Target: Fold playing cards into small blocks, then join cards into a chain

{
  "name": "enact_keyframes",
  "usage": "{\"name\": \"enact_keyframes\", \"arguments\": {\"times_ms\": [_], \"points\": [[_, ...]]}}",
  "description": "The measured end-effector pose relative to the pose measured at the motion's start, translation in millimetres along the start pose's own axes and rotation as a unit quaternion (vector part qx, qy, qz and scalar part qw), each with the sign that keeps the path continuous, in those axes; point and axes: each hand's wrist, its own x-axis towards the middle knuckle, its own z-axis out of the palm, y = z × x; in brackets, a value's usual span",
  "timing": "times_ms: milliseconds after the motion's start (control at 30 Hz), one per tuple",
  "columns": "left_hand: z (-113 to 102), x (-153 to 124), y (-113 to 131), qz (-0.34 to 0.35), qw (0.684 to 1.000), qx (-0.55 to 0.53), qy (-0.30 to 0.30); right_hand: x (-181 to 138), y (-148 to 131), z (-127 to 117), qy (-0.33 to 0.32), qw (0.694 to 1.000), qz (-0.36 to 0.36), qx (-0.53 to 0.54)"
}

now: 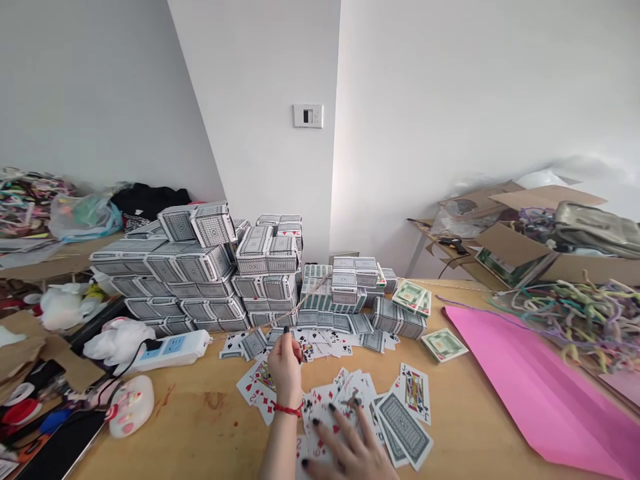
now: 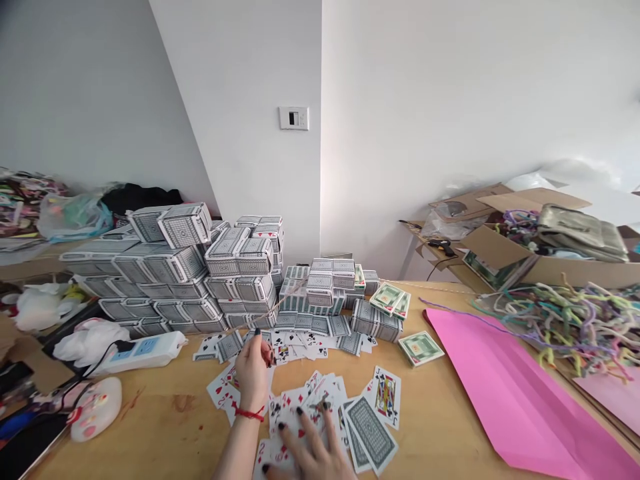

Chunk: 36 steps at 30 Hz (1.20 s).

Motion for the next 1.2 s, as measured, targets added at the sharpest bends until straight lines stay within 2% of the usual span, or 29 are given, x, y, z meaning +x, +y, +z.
{"name": "enact_keyframes", "arguments": {"times_ms": [33,133,233,367,500,567,633,733,833,900,1000,1067,1133,1200], "points": [[-0.1,-0.2,0.4,0.005,1.000,0.001,0.001,11.3,6.7,-9.5,-0.023,1.000,-0.008,0.008],[-0.6,-0.4,2.5,0.009,1.000,0.012,0.005,37.5,17.8,-33.6,-0.083,0.995,0.051,0.038],[-0.6,0.0,3.9,0.004,1.000,0.017,0.004,48.2,19.6,-39.0,-0.078,0.991,0.100,0.052],[0.7,0.7,3.1,0.004,1.000,0.020,-0.010,50.2,27.5,-33.4,-0.032,0.995,0.063,0.071],[2.6,0.8,1.6,-0.006,1.000,0.021,-0.018,52.6,45.5,-43.0,0.032,0.997,0.015,0.064],[3.5,0.5,0.9,-0.012,0.999,0.024,-0.028,55.4,55.0,-51.0,0.072,0.995,0.030,0.061],[4.5,-0.2,1.1,-0.019,0.999,0.027,-0.042,59.3,63.5,-57.6,0.111,0.988,0.079,0.068],[6.0,-2.5,4.7,-0.032,0.995,0.028,-0.090,68.5,73.7,-63.1,0.194,0.949,0.221,0.110],[7.2,-7.2,11.9,-0.048,0.973,0.024,-0.224,81.6,82.4,-63.9,0.252,0.866,0.369,0.222],[8.4,-10.8,15.2,-0.042,0.955,0.024,-0.291,90.2,87.5,-60.7,0.275,0.803,0.423,0.317],[10.4,-13.0,12.7,-0.018,0.945,0.068,-0.320,98.1,93.0,-48.7,0.287,0.743,0.471,0.379],[11.1,-10.8,7.0,0.011,0.945,0.115,-0.305,98.4,95.3,-37.6,0.284,0.723,0.491,0.395],[10.9,-6.5,1.1,0.040,0.947,0.137,-0.289,95.4,97.3,-27.3,0.266,0.719,0.485,0.420],[10.5,-2.3,-2.9,0.054,0.950,0.160,-0.264,91.0,100.0,-20.2,0.211,0.726,0.474,0.451]]}}
